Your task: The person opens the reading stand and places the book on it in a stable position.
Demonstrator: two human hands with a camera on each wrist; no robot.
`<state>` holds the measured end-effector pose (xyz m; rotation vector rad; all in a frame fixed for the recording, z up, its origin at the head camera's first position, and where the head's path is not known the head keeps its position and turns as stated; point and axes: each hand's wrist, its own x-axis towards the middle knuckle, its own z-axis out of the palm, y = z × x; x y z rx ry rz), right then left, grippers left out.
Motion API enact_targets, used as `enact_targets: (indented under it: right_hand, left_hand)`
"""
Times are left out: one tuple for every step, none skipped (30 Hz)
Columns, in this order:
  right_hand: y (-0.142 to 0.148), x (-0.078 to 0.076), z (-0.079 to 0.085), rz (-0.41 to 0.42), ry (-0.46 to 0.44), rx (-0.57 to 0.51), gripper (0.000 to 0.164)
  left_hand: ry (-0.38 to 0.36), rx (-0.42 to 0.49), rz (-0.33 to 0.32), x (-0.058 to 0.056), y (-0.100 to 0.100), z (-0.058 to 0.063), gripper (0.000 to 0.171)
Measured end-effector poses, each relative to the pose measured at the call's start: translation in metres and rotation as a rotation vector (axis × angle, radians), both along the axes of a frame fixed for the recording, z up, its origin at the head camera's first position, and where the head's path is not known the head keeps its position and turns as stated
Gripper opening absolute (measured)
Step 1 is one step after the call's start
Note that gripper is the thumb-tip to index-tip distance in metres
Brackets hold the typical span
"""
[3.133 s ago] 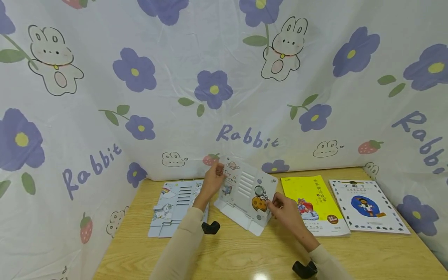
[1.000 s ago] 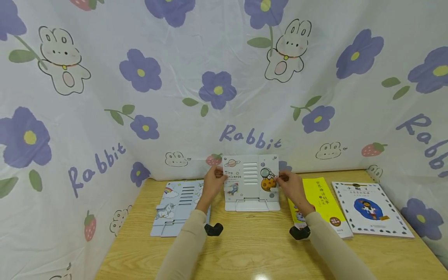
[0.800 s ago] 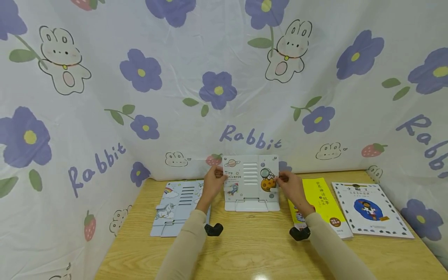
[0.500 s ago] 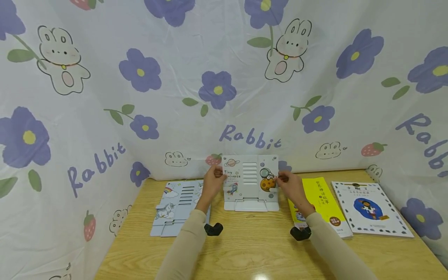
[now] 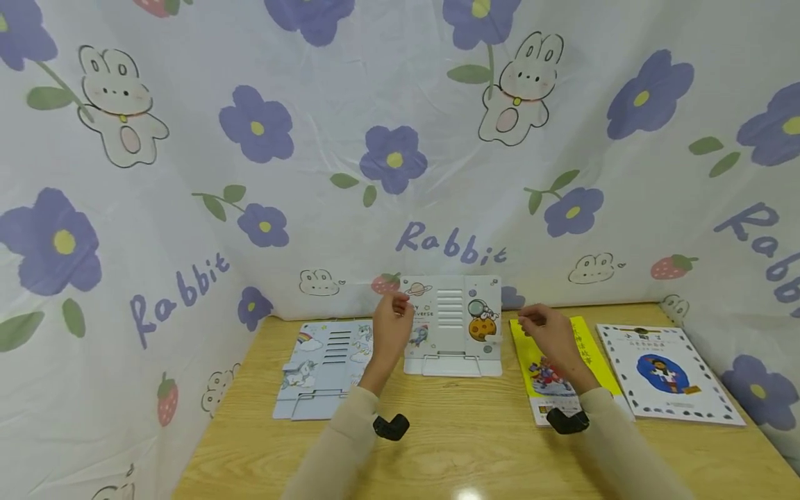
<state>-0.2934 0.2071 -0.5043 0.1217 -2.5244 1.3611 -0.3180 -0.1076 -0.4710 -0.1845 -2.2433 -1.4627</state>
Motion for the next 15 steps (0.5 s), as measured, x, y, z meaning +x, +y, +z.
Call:
enact_targets:
  right_hand:
    - [0.005, 0.002, 0.000, -0.005, 0.001, 0.008, 0.024]
    - [0.010, 0.004, 0.001, -0.011, 0.002, 0.016, 0.025]
    - [0.015, 0.007, 0.002, -0.018, 0.003, 0.026, 0.025]
    - [0.020, 0.009, 0.003, -0.027, 0.000, 0.042, 0.026]
    - [0.025, 0.010, 0.003, -0.039, -0.005, 0.051, 0.026]
    - [0.030, 0.012, 0.004, -0.050, -0.010, 0.055, 0.026]
    - [0.034, 0.014, 0.005, -0.062, -0.013, 0.057, 0.026]
    - [0.039, 0.015, 0.006, -0.074, -0.019, 0.064, 0.026]
    - [0.043, 0.017, 0.007, -0.086, -0.025, 0.066, 0.027]
    - [0.047, 0.019, 0.007, -0.100, -0.033, 0.073, 0.027]
    - [0.050, 0.021, 0.007, -0.111, -0.033, 0.073, 0.027]
    - [0.054, 0.023, 0.007, -0.122, -0.035, 0.079, 0.027]
    - [0.058, 0.025, 0.007, -0.133, -0.039, 0.086, 0.027]
    - [0.062, 0.026, 0.006, -0.143, -0.042, 0.096, 0.027]
    - [0.065, 0.028, 0.005, -0.152, -0.045, 0.100, 0.027]
  left_hand:
    - [-0.005, -0.013, -0.016, 0.005, 0.004, 0.001, 0.012]
    - [-0.011, -0.021, -0.033, 0.010, 0.009, 0.002, 0.010]
    - [-0.028, -0.026, -0.055, 0.015, 0.014, 0.003, 0.008]
    - [-0.043, -0.032, -0.076, 0.020, 0.019, 0.004, 0.007]
    - [-0.060, -0.036, -0.096, 0.024, 0.024, 0.004, 0.007]
    - [-0.074, -0.038, -0.115, 0.029, 0.029, 0.005, 0.006]
    - [-0.087, -0.034, -0.129, 0.033, 0.034, 0.004, 0.006]
    - [-0.098, -0.027, -0.154, 0.036, 0.039, 0.004, 0.007]
    - [-0.106, -0.022, -0.180, 0.039, 0.042, 0.003, 0.008]
    - [-0.112, -0.015, -0.202, 0.042, 0.046, 0.002, 0.010]
    - [-0.120, -0.006, -0.223, 0.045, 0.050, 0.000, 0.011]
    - [-0.137, 0.005, -0.243, 0.049, 0.054, -0.002, 0.013]
    - [-0.150, 0.016, -0.264, 0.052, 0.058, -0.003, 0.015]
    - [-0.165, 0.021, -0.285, 0.054, 0.061, -0.005, 0.016]
    - [-0.182, 0.029, -0.303, 0.057, 0.065, -0.008, 0.017]
